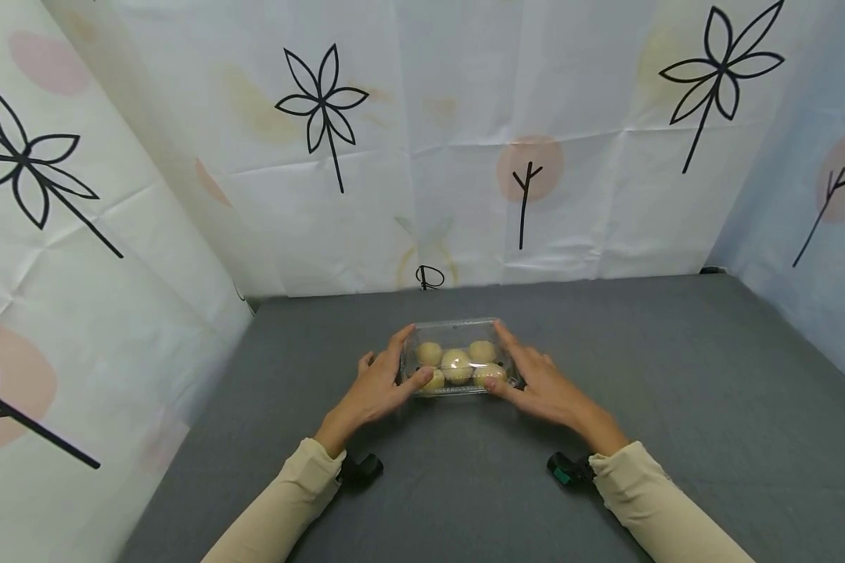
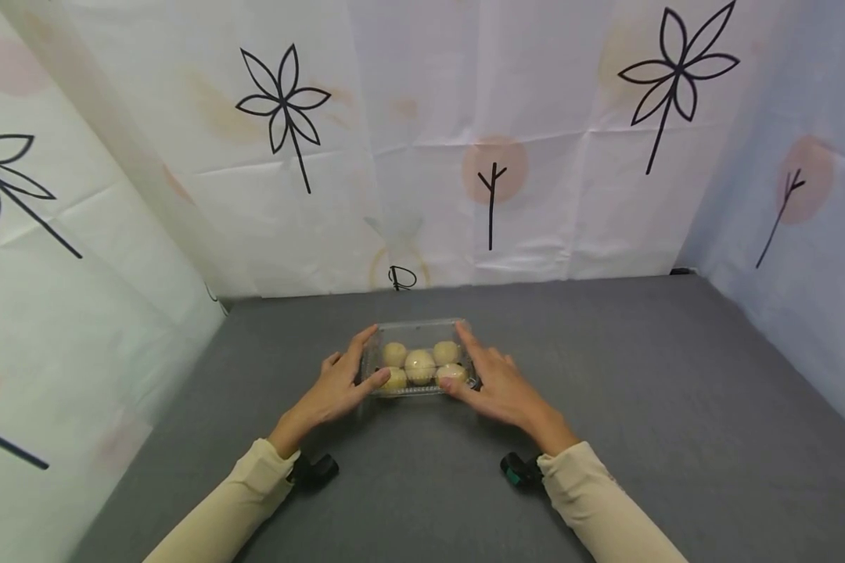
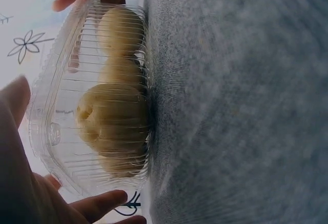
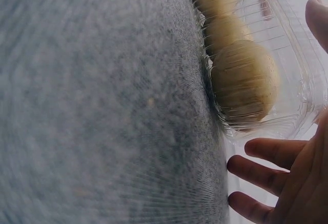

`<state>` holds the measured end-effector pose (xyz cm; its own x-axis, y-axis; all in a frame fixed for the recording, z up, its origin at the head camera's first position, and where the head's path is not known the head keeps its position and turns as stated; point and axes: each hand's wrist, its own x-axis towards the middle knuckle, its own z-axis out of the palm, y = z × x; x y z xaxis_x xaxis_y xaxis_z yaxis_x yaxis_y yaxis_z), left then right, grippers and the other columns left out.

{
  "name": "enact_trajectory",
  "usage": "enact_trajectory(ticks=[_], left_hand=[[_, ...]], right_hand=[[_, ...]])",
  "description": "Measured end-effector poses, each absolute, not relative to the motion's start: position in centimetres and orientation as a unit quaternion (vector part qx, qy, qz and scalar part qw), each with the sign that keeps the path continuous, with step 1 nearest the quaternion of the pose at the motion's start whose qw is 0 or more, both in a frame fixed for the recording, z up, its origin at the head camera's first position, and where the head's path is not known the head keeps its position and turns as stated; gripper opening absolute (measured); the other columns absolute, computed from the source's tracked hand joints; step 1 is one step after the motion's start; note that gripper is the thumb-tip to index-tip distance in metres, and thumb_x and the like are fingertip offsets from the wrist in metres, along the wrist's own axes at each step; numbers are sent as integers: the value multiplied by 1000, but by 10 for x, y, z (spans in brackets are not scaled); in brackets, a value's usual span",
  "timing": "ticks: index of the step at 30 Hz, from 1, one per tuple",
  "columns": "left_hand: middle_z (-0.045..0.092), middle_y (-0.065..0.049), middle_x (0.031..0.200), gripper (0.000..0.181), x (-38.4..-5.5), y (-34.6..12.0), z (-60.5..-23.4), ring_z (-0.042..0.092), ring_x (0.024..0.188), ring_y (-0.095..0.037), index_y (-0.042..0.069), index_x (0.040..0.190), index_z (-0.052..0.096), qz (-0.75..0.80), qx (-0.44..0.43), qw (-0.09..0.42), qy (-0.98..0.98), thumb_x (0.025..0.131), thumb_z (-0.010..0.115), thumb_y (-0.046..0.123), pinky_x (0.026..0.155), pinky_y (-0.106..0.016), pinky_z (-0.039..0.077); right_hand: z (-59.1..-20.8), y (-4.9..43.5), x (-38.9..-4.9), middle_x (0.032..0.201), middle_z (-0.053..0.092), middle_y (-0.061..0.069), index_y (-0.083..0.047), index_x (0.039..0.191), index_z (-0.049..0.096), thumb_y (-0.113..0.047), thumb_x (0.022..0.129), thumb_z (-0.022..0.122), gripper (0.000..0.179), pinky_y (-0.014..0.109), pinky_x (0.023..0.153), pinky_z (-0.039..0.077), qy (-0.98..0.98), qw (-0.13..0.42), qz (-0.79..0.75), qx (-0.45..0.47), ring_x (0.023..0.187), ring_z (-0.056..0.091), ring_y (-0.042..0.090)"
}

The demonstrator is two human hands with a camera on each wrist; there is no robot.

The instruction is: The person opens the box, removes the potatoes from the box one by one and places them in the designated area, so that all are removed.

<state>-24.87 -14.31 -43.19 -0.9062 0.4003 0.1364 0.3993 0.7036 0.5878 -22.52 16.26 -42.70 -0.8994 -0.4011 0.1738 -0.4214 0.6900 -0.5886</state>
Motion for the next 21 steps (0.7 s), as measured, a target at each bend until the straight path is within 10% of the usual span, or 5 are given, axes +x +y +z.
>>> enact_trajectory(ticks=[21], left_hand=[[21, -3, 171, 108, -252, -144, -443, 38, 151, -32, 32, 164, 6, 319, 244, 13, 916, 86, 75, 57, 121, -66, 11]], right_hand=[[-432, 161, -224, 161, 41, 14, -33, 165, 12, -51, 89, 75, 101, 68, 114, 23, -909, 26, 346, 232, 142, 43, 41]])
